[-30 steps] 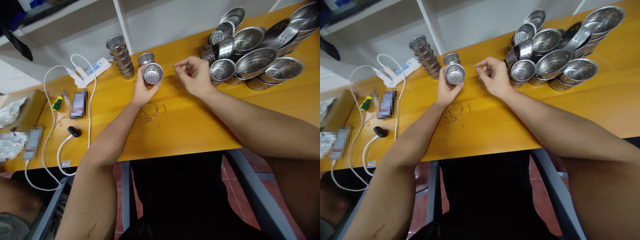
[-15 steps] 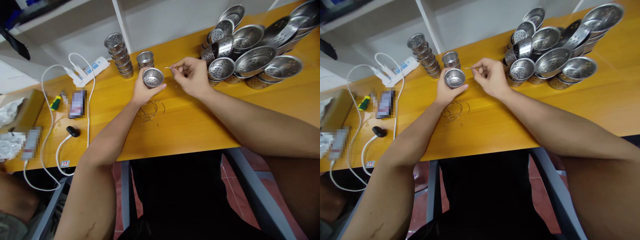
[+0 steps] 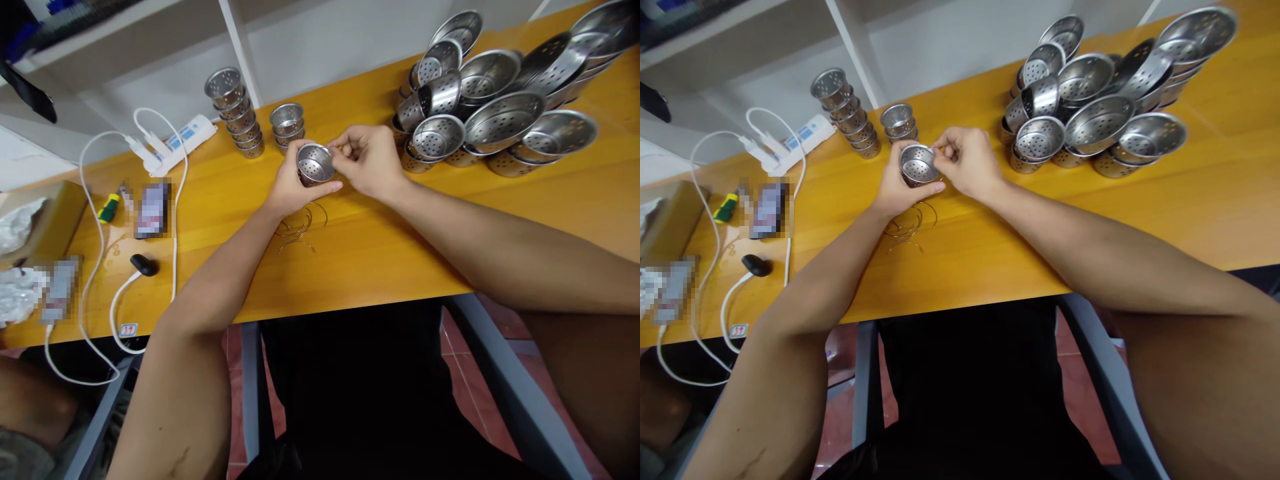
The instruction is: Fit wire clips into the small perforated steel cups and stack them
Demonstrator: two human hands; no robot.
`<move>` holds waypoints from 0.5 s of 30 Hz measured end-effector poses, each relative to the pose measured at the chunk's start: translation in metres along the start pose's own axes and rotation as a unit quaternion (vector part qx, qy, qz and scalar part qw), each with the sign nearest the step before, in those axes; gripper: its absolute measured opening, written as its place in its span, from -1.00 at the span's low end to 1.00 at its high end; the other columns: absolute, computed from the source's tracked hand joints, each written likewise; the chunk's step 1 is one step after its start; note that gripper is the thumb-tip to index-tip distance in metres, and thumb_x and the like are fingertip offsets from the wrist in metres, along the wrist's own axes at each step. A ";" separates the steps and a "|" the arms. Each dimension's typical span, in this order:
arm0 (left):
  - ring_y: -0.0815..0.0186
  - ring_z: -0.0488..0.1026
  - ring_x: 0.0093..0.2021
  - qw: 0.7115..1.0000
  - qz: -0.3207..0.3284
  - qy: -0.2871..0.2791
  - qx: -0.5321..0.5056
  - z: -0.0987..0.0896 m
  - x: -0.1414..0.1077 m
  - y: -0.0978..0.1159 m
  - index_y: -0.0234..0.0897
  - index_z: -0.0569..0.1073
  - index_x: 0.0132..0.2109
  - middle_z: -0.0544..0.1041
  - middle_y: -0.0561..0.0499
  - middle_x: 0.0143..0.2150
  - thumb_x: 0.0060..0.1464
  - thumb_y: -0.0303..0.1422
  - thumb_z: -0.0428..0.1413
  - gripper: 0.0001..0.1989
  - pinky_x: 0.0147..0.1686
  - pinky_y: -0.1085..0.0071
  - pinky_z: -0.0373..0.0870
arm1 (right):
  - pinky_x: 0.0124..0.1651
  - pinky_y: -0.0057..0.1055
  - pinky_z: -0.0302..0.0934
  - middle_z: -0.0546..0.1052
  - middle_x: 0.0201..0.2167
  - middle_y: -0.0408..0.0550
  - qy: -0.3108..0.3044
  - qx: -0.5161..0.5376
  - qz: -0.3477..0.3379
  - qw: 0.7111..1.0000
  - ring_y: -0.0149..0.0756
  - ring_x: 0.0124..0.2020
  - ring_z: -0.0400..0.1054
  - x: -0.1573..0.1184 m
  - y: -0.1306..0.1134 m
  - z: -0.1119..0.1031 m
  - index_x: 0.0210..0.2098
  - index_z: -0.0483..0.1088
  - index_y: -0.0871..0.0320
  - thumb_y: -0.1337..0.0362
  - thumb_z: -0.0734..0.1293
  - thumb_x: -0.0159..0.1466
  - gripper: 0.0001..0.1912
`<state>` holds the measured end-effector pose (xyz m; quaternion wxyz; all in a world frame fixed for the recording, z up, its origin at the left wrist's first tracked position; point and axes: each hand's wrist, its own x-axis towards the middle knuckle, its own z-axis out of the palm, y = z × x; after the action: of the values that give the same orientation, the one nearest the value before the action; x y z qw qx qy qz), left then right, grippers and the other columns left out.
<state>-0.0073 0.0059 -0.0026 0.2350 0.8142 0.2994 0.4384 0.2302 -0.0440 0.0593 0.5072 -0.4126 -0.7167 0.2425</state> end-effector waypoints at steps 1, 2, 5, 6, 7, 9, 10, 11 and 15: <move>-0.01 0.73 0.34 1.000 -0.002 -0.001 -0.001 0.000 0.000 0.002 0.03 0.25 0.50 0.60 -0.09 0.33 0.08 0.42 0.54 0.12 0.47 -0.09 0.68 | -0.26 -0.13 0.41 0.56 -0.37 -0.08 -0.002 -0.001 -0.003 1.000 -0.13 -0.39 0.40 0.000 0.001 0.000 -0.14 0.67 -0.01 0.04 0.62 0.51 -0.80; 0.01 0.73 0.33 1.000 -0.002 -0.003 -0.002 0.000 0.000 0.004 0.03 0.25 0.50 0.60 -0.09 0.33 0.10 0.43 0.53 0.11 0.45 -0.07 0.69 | -0.26 -0.11 0.44 0.55 -0.36 -0.07 -0.004 0.000 -0.007 1.000 -0.10 -0.38 0.41 0.000 0.002 0.000 -0.12 0.67 -0.03 0.02 0.61 0.53 -0.79; 0.04 0.74 0.30 1.000 0.003 -0.006 -0.003 -0.002 -0.001 0.009 0.02 0.26 0.47 0.61 -0.10 0.33 0.15 0.48 0.46 0.06 0.41 -0.02 0.70 | -0.20 -0.05 0.51 0.54 -0.35 -0.05 -0.010 0.028 -0.024 0.999 -0.04 -0.33 0.46 -0.001 0.000 0.000 -0.03 0.68 -0.06 -0.06 0.61 0.57 -0.75; 0.04 0.74 0.31 1.000 0.007 -0.006 0.000 -0.003 0.000 0.009 0.01 0.26 0.46 0.61 -0.10 0.33 0.16 0.49 0.44 0.05 0.41 -0.01 0.70 | -0.20 -0.04 0.51 0.55 -0.34 -0.03 -0.013 0.044 -0.028 0.999 -0.02 -0.31 0.48 -0.001 -0.003 -0.001 -0.02 0.69 -0.06 -0.11 0.61 0.58 -0.72; 0.04 0.74 0.31 1.000 0.012 -0.006 0.002 -0.004 0.000 0.009 0.00 0.27 0.46 0.61 -0.10 0.33 0.17 0.50 0.42 0.04 0.41 -0.01 0.69 | -0.20 -0.05 0.51 0.58 -0.32 -0.01 -0.020 0.061 -0.029 0.998 -0.02 -0.30 0.49 0.000 -0.007 -0.003 -0.02 0.69 -0.06 -0.16 0.61 0.58 -0.67; 0.04 0.74 0.33 1.000 0.018 -0.007 0.006 -0.005 0.001 0.005 0.00 0.28 0.46 0.62 -0.09 0.33 0.20 0.52 0.38 0.02 0.43 -0.03 0.69 | -0.26 -0.09 0.48 0.67 -0.21 0.02 -0.056 0.095 -0.022 0.994 -0.06 -0.31 0.49 0.000 -0.016 -0.010 -0.01 0.71 -0.06 -0.30 0.59 0.57 -0.55; 0.04 0.74 0.34 1.000 0.021 -0.007 0.005 -0.006 0.002 0.002 0.00 0.28 0.46 0.63 -0.08 0.32 0.22 0.52 0.36 0.01 0.43 -0.04 0.68 | -0.30 -0.12 0.45 0.71 -0.15 0.03 -0.085 0.112 -0.015 0.990 -0.10 -0.34 0.48 0.001 -0.021 -0.015 0.00 0.73 -0.05 -0.36 0.60 0.54 -0.49; 0.05 0.74 0.34 1.000 0.024 -0.007 0.002 -0.006 0.002 0.000 0.00 0.29 0.46 0.63 -0.07 0.32 0.24 0.53 0.34 -0.01 0.44 -0.04 0.69 | -0.34 -0.14 0.41 0.73 -0.11 0.02 -0.117 0.127 -0.009 0.985 -0.15 -0.38 0.47 0.001 -0.025 -0.020 0.02 0.74 -0.06 -0.42 0.61 0.51 -0.43; 0.10 0.77 0.29 0.999 0.031 -0.016 -0.030 -0.007 0.003 -0.003 0.05 0.33 0.44 0.64 -0.02 0.29 0.32 0.50 0.29 -0.11 0.39 0.00 0.75 | -0.41 -0.20 0.36 0.65 -0.33 -0.13 -0.206 0.151 -0.006 0.967 -0.20 -0.46 0.43 0.002 -0.035 -0.035 -0.01 0.73 -0.13 -0.52 0.68 0.38 -0.36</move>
<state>-0.0132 0.0113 0.0005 0.2504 0.8226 0.2574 0.4410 0.2504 -0.0633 0.1001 0.4066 -0.2683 -0.7634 0.4242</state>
